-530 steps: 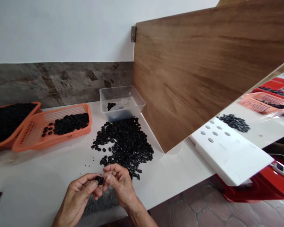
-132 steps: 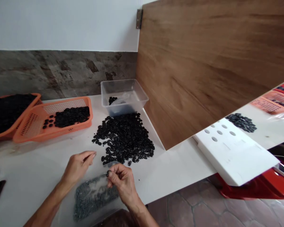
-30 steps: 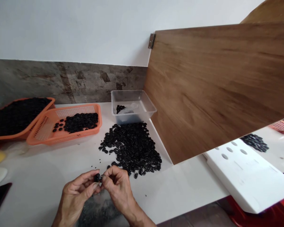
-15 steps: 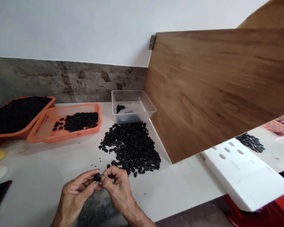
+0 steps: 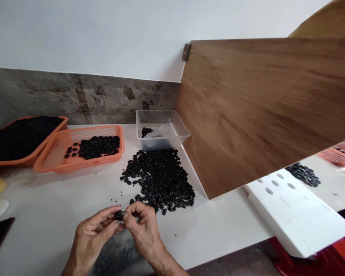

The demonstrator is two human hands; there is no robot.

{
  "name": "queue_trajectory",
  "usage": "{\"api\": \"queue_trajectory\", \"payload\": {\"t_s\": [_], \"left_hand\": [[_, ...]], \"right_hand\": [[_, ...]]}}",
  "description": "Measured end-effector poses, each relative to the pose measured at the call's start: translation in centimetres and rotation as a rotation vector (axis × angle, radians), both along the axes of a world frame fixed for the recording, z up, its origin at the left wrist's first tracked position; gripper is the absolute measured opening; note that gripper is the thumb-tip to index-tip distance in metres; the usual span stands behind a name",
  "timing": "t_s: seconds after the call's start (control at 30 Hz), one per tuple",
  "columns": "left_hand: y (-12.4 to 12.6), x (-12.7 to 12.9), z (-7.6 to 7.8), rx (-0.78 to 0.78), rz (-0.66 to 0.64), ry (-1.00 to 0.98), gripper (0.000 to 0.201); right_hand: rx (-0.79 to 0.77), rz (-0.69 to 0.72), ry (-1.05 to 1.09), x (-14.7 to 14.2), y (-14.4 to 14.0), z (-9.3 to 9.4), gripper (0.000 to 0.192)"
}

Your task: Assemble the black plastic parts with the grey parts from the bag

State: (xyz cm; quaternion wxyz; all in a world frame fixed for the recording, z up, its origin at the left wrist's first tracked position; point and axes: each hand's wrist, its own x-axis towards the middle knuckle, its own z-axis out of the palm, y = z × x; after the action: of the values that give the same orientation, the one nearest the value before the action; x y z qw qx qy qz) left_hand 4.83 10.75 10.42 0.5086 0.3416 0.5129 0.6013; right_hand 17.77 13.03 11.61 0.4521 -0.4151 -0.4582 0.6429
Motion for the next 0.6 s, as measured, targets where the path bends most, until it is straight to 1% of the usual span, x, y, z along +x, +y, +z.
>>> {"api": "queue_trajectory", "payload": {"t_s": [0.1,0.23,0.3,0.37,0.47,0.6], "left_hand": [[0.1,-0.4,-0.4,0.021,-0.032,0.004,0.023],[0.4,-1.5,-1.2,0.079,-0.187,0.045,0.024],[0.5,-1.8,-1.5,0.121,-0.23,0.067,0.027],[0.7,-1.8,-1.6,0.173,-0.235,0.08,0.031],[0.8,-1.4,-1.4,0.259,-0.229,0.12,0.039],[0.7,-0.9,-0.7,0.377,-0.212,0.256,0.043]], "right_hand": [[0.008,0.002,-0.004,0.0,-0.1,0.0,0.032],[0.03,0.005,0.017,-0.1,-0.1,0.0,0.032],[0.046,0.004,0.009,-0.1,-0.1,0.0,0.032],[0.063,-0.004,-0.01,-0.1,-0.1,0.0,0.032],[0.087,-0.005,-0.026,0.1,0.0,0.0,0.032],[0.105,-0.01,-0.007,0.4,0.2,0.0,0.031]]}}
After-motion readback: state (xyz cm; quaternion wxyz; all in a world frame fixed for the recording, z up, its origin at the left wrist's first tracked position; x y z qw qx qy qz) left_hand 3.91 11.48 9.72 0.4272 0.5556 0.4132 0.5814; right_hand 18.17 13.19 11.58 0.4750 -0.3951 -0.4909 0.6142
